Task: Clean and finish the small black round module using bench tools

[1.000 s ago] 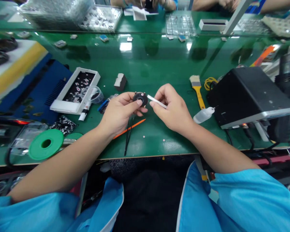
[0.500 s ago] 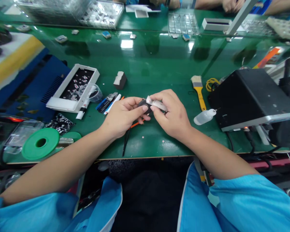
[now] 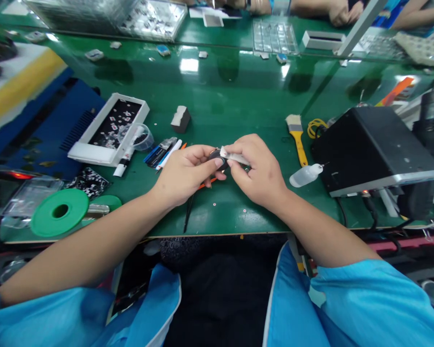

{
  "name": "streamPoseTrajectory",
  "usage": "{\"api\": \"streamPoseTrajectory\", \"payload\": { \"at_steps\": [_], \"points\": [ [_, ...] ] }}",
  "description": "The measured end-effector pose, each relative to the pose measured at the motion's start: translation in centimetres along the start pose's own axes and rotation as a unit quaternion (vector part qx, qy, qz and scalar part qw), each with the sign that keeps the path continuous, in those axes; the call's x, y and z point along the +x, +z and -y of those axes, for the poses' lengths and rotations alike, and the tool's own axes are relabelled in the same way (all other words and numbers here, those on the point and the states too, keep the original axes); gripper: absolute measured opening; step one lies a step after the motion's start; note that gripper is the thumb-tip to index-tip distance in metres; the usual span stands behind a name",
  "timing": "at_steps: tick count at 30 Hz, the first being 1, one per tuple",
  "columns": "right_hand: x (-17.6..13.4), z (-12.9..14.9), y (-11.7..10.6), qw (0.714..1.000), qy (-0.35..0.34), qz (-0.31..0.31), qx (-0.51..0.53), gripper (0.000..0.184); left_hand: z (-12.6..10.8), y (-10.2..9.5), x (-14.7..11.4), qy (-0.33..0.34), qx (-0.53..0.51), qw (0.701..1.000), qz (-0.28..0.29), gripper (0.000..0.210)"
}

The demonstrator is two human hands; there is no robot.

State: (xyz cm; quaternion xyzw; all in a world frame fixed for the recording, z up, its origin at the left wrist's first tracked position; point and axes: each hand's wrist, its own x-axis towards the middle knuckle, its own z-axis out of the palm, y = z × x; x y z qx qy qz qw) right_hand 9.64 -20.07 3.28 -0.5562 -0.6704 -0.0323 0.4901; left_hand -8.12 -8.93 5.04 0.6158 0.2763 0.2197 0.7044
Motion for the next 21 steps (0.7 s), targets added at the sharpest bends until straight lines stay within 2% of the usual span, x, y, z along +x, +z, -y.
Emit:
{"api": "streamPoseTrajectory", "payload": {
  "at_steps": [5, 10, 21],
  "points": [
    [0.02, -0.07, -0.15, 1.000, 0.017, -0.017, -0.007, 0.030, 0.15, 0.09, 0.03, -0.004, 0.005, 1.000, -0.004, 0.006],
    [-0.01, 0.07, -0.18, 1.000, 0.011, 0.002, 0.001, 0.027, 0.20, 0.14, 0.11, 0.002, 0.009, 1.000, -0.002, 0.007],
    [0.02, -0.08, -0.12, 1.000, 0.005, 0.005, 0.004, 0.033, 0.16, 0.20, 0.05, -0.003, 0.012, 1.000, 0.003, 0.006]
  ]
}}
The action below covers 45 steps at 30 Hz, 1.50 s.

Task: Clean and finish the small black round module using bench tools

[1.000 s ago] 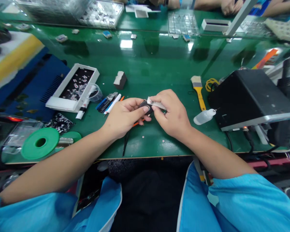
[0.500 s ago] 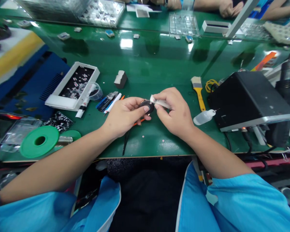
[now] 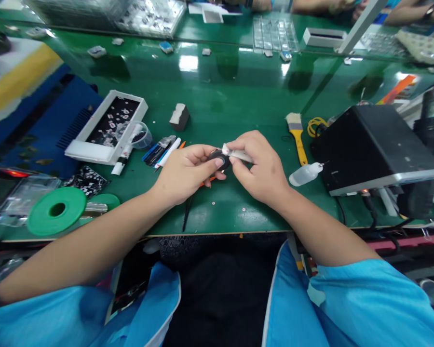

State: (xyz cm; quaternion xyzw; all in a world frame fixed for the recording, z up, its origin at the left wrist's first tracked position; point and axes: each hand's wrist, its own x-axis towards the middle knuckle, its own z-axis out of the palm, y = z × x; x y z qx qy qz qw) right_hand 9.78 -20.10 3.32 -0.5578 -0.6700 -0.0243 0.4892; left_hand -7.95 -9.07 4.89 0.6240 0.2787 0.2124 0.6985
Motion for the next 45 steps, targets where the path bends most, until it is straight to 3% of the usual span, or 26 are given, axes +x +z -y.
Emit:
{"api": "streamPoseTrajectory", "payload": {
  "at_steps": [45],
  "points": [
    [0.80, 0.44, -0.23, 1.000, 0.002, 0.011, -0.004, 0.031, 0.23, 0.04, -0.06, 0.009, 0.007, 1.000, 0.006, 0.015]
  ]
}}
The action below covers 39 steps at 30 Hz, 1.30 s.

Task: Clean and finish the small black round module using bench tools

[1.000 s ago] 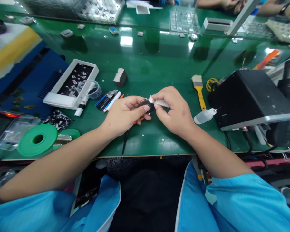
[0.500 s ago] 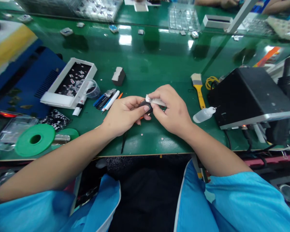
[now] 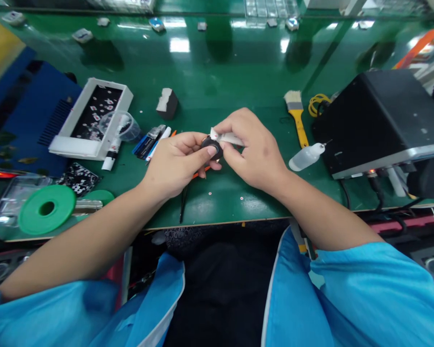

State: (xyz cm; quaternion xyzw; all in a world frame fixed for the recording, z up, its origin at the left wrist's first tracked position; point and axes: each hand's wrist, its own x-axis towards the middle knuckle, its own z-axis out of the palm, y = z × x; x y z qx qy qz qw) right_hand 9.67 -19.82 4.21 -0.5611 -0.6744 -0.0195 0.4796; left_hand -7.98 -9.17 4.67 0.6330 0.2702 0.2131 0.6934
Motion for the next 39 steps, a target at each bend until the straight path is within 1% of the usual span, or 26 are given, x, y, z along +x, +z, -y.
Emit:
{"api": "streamPoseTrajectory", "payload": {
  "at_steps": [3, 7, 9, 12, 15, 17, 22, 27, 31, 33, 36, 37, 39],
  "points": [
    [-0.1, 0.0, 0.0, 1.000, 0.011, 0.009, 0.000, 0.028, 0.3, -0.1, 0.1, 0.001, 0.000, 1.000, 0.003, 0.018],
    [-0.1, 0.0, 0.0, 0.999, 0.026, 0.007, -0.021, 0.029, 0.5, -0.3, 0.2, -0.001, -0.005, 1.000, -0.003, 0.023],
    [-0.1, 0.1, 0.1, 0.999, 0.030, 0.004, -0.009, 0.030, 0.4, -0.2, 0.3, -0.002, -0.014, 1.000, 0.003, 0.024],
    [-0.1, 0.1, 0.0, 0.999, 0.048, -0.020, 0.009, 0.030, 0.4, -0.1, 0.2, -0.004, -0.033, 0.999, 0.007, 0.023],
    [-0.2, -0.1, -0.1, 0.995, 0.091, -0.047, 0.010, 0.023, 0.3, 0.0, 0.2, -0.017, -0.040, 0.999, -0.001, 0.022],
    [-0.3, -0.4, -0.1, 0.993, 0.102, -0.053, 0.014, 0.019, 0.3, 0.0, 0.2, -0.025, -0.042, 0.999, -0.007, 0.023],
    [-0.6, -0.8, 0.2, 0.995, 0.082, -0.051, -0.002, 0.018, 0.2, -0.2, 0.3, -0.031, -0.058, 0.998, -0.014, 0.024],
    [-0.6, -0.9, 0.0, 0.995, 0.090, -0.046, -0.019, 0.018, 0.1, -0.2, 0.3, -0.031, -0.064, 0.997, -0.015, 0.019],
    [-0.5, -0.6, 0.0, 0.995, 0.091, -0.041, -0.025, 0.023, 0.1, -0.3, 0.3, -0.026, -0.074, 0.997, -0.012, 0.017],
    [-0.5, -0.3, 0.1, 0.997, 0.069, -0.031, -0.026, 0.026, 0.2, -0.3, 0.3, -0.027, -0.067, 0.997, -0.012, 0.020],
    [-0.4, -0.1, 0.2, 1.000, 0.005, -0.005, -0.006, 0.029, 0.3, -0.3, 0.3, -0.023, -0.050, 0.998, -0.006, 0.023],
    [-0.4, -0.1, 0.3, 1.000, -0.006, -0.002, -0.001, 0.029, 0.3, -0.2, 0.3, -0.020, -0.045, 0.999, -0.004, 0.023],
    [-0.3, -0.2, 0.2, 1.000, -0.001, 0.000, -0.005, 0.028, 0.4, -0.2, 0.3, -0.017, -0.040, 0.999, 0.000, 0.020]
  ]
}}
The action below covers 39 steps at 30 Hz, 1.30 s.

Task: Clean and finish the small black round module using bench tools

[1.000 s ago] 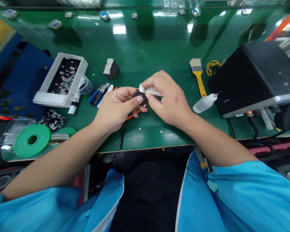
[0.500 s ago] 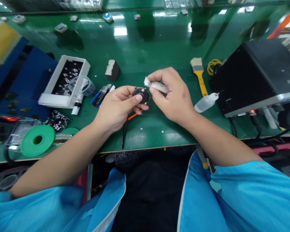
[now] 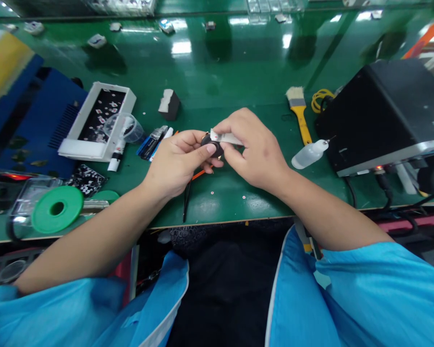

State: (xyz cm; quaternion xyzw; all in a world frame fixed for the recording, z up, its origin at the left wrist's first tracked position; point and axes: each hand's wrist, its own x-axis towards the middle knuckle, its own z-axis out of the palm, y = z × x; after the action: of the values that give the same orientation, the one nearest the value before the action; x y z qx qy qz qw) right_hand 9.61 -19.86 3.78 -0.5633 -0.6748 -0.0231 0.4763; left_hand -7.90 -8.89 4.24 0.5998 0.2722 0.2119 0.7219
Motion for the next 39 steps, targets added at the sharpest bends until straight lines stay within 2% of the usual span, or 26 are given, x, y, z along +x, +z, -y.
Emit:
{"api": "streamPoseTrajectory", "payload": {
  "at_steps": [3, 8, 13, 18, 21, 25, 28, 34, 39],
  "points": [
    [0.01, -0.03, -0.10, 1.000, 0.024, -0.007, -0.013, 0.030, 0.04, 0.03, 0.00, 0.005, -0.001, 1.000, 0.002, 0.013],
    [-0.03, 0.04, -0.15, 1.000, -0.010, 0.004, 0.001, 0.028, 0.20, -0.02, 0.04, 0.020, 0.023, 1.000, -0.004, 0.012],
    [-0.02, -0.11, -0.23, 0.999, 0.027, -0.010, -0.033, 0.025, 0.26, 0.08, -0.02, 0.022, 0.031, 0.999, -0.014, 0.010],
    [0.08, 0.16, -0.31, 1.000, -0.014, 0.003, -0.007, 0.028, 0.18, 0.16, -0.05, 0.031, 0.030, 0.999, -0.012, 0.008],
    [0.16, 0.11, -0.47, 0.999, 0.031, -0.020, -0.017, 0.025, 0.22, 0.15, -0.06, 0.033, 0.033, 0.999, -0.014, 0.008],
    [0.06, 0.09, -0.68, 0.994, 0.106, -0.040, 0.001, 0.013, 0.28, 0.05, -0.03, 0.035, 0.023, 0.999, -0.013, 0.011],
    [-0.20, 0.16, -0.65, 0.989, 0.139, -0.043, 0.022, 0.018, 0.31, -0.04, 0.08, 0.034, 0.019, 0.999, -0.016, 0.014],
    [-0.49, 0.16, -0.57, 0.978, 0.182, 0.006, 0.098, 0.028, 0.32, -0.08, 0.09, 0.036, 0.018, 0.999, -0.017, 0.014],
    [-0.15, 0.64, -0.88, 0.980, 0.181, 0.032, 0.076, 0.023, 0.13, -0.05, -0.11, 0.033, 0.025, 0.999, -0.007, 0.012]
  ]
}}
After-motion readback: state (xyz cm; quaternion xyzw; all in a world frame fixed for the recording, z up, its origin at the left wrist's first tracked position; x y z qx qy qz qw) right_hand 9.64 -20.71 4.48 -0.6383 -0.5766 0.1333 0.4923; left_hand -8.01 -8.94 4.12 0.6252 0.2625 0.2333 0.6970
